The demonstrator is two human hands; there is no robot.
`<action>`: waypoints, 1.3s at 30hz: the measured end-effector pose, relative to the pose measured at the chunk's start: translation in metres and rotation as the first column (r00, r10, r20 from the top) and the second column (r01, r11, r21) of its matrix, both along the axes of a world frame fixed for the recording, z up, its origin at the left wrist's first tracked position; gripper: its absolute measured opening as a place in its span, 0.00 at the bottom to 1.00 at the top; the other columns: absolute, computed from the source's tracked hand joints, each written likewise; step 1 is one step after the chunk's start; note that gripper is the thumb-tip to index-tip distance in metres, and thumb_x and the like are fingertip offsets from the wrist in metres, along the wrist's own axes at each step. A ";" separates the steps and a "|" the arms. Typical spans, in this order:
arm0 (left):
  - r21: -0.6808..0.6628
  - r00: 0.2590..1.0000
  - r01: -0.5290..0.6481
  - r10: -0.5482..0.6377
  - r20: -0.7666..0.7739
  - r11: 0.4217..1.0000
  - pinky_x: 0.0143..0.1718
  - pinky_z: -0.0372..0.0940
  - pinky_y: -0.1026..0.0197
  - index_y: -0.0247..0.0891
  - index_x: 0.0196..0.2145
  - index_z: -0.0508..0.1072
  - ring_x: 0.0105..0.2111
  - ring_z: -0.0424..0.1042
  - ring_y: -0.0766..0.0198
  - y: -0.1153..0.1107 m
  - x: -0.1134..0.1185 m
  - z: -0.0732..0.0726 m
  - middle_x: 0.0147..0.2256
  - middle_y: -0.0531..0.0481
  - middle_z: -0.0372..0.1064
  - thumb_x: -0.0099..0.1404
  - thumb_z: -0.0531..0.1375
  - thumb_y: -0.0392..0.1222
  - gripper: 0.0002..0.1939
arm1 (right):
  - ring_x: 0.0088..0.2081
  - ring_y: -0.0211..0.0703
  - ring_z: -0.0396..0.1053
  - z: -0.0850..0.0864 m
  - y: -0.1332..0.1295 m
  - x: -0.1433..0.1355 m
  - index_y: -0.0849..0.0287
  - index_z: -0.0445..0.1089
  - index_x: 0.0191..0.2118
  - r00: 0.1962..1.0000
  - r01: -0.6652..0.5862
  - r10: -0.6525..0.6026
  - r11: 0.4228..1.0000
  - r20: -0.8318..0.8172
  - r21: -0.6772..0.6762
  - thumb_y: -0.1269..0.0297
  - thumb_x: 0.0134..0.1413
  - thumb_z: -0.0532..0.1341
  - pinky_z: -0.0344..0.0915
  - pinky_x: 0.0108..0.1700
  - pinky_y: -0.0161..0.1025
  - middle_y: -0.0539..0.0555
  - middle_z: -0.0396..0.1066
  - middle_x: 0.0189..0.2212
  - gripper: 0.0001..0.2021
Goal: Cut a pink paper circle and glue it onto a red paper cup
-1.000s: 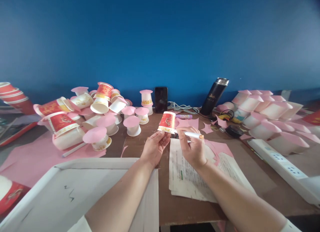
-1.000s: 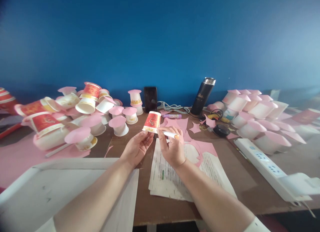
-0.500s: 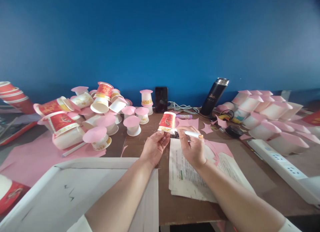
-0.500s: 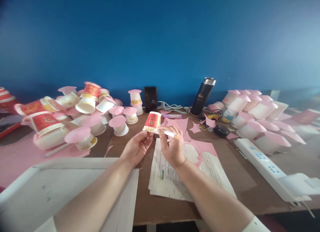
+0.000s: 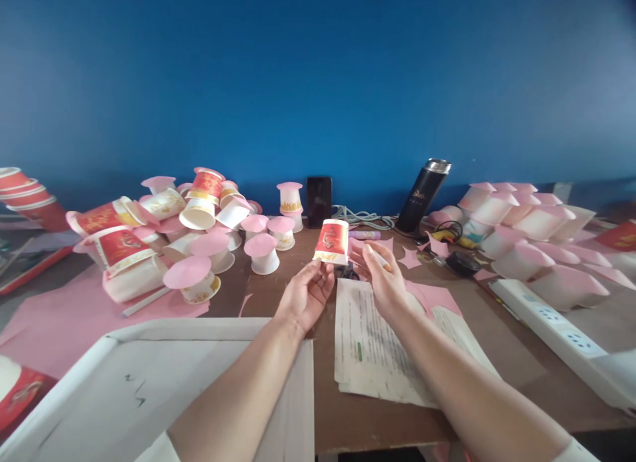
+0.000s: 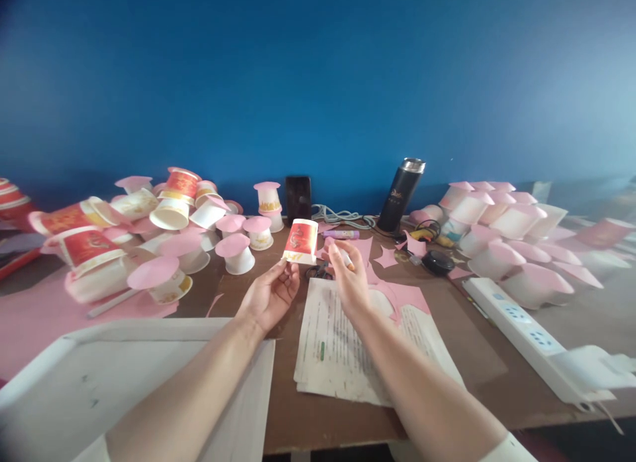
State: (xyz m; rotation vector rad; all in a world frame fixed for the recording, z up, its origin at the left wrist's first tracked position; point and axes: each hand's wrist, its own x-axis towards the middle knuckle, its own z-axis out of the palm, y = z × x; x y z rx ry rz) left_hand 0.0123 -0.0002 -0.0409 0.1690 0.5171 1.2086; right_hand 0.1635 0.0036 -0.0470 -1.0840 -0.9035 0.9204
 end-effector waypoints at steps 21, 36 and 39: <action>0.173 0.967 0.106 -0.060 -0.248 0.979 0.40 0.69 0.65 0.31 0.32 0.75 0.34 0.74 0.67 -0.007 0.011 -0.006 0.32 0.47 0.75 0.54 0.67 0.35 0.07 | 0.45 0.45 0.72 -0.014 0.003 -0.003 0.54 0.65 0.51 0.931 0.063 -0.133 0.976 0.340 0.209 0.57 0.57 0.59 0.71 0.42 0.44 0.58 0.69 0.49 0.18; 0.227 0.961 0.020 0.044 -0.274 0.974 0.44 0.65 0.64 0.31 0.29 0.76 0.33 0.72 0.70 -0.004 0.009 -0.009 0.30 0.49 0.72 0.51 0.69 0.39 0.09 | 0.40 0.44 0.72 0.013 -0.027 -0.008 0.55 0.71 0.43 0.626 -0.225 -0.274 0.833 0.730 0.506 0.69 0.58 0.57 0.69 0.43 0.45 0.54 0.75 0.37 0.09; 0.219 0.957 0.008 0.057 -0.285 0.976 0.44 0.65 0.64 0.31 0.29 0.76 0.34 0.72 0.69 -0.004 0.009 -0.008 0.30 0.49 0.73 0.50 0.69 0.39 0.10 | 0.39 0.44 0.71 0.013 -0.027 -0.007 0.56 0.71 0.42 0.605 -0.207 -0.281 0.848 0.745 0.488 0.69 0.59 0.56 0.68 0.43 0.45 0.55 0.75 0.37 0.08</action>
